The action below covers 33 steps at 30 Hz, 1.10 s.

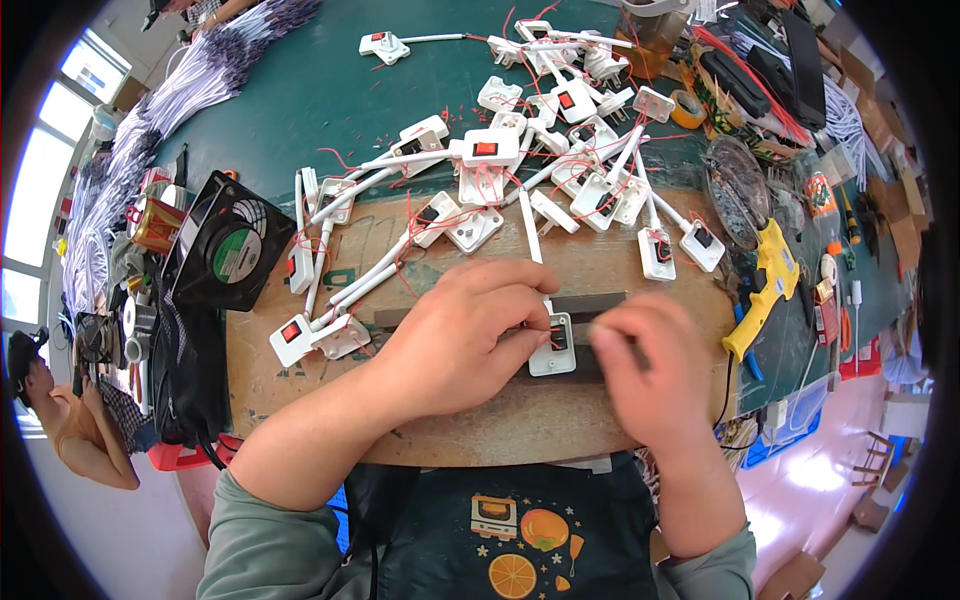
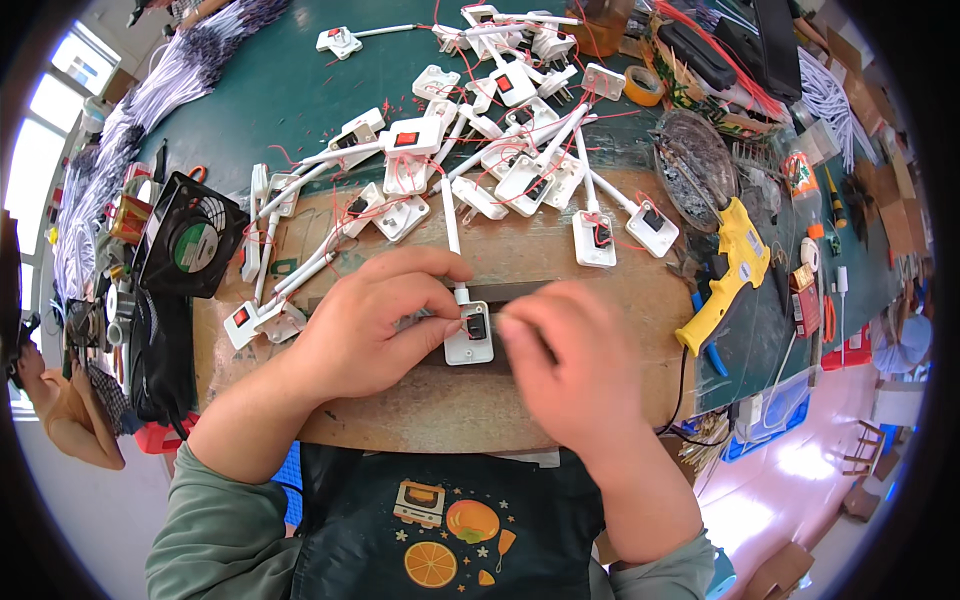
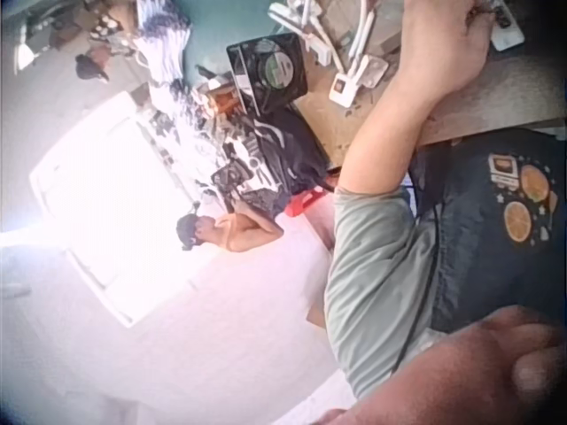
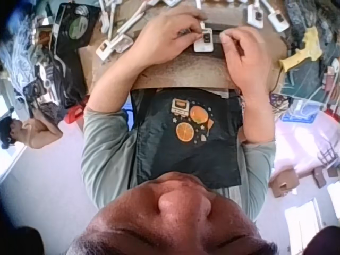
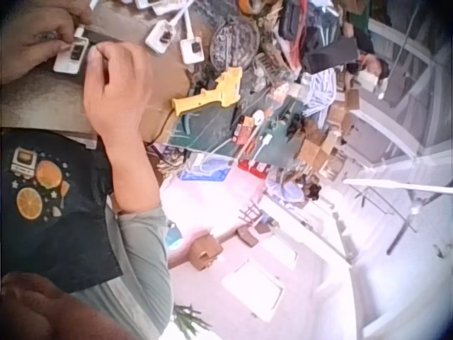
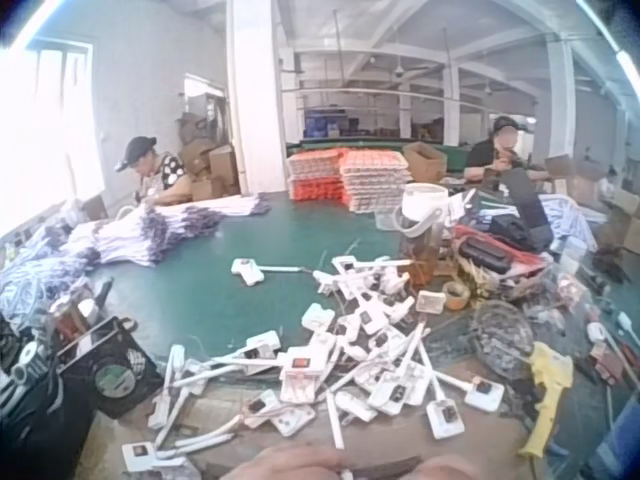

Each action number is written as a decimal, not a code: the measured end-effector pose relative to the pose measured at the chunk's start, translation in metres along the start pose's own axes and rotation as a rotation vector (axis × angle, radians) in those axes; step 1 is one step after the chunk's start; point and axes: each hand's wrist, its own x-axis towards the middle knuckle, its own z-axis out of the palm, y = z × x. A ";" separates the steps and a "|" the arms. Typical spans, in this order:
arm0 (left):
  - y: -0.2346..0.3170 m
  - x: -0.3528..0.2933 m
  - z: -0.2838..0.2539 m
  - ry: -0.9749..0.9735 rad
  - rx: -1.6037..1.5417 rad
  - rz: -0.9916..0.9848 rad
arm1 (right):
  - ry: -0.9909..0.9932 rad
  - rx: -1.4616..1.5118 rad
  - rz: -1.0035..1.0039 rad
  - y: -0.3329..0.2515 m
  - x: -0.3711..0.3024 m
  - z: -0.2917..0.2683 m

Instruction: The person assembles electrical switch units by fitting wires and switches into plastic housings by hand and soldering the connections using a soldering iron.

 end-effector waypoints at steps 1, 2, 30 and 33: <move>-0.001 -0.001 0.000 0.005 0.002 -0.009 | 0.031 0.019 0.079 0.001 -0.003 -0.010; -0.002 -0.002 -0.001 0.001 0.001 -0.016 | 0.061 0.038 0.157 0.004 -0.006 -0.021; 0.000 -0.002 0.007 -0.002 -0.068 -0.038 | 0.475 0.338 0.891 0.117 -0.058 -0.100; 0.002 0.001 0.007 -0.016 -0.077 -0.041 | 0.708 0.527 0.684 0.110 -0.096 -0.110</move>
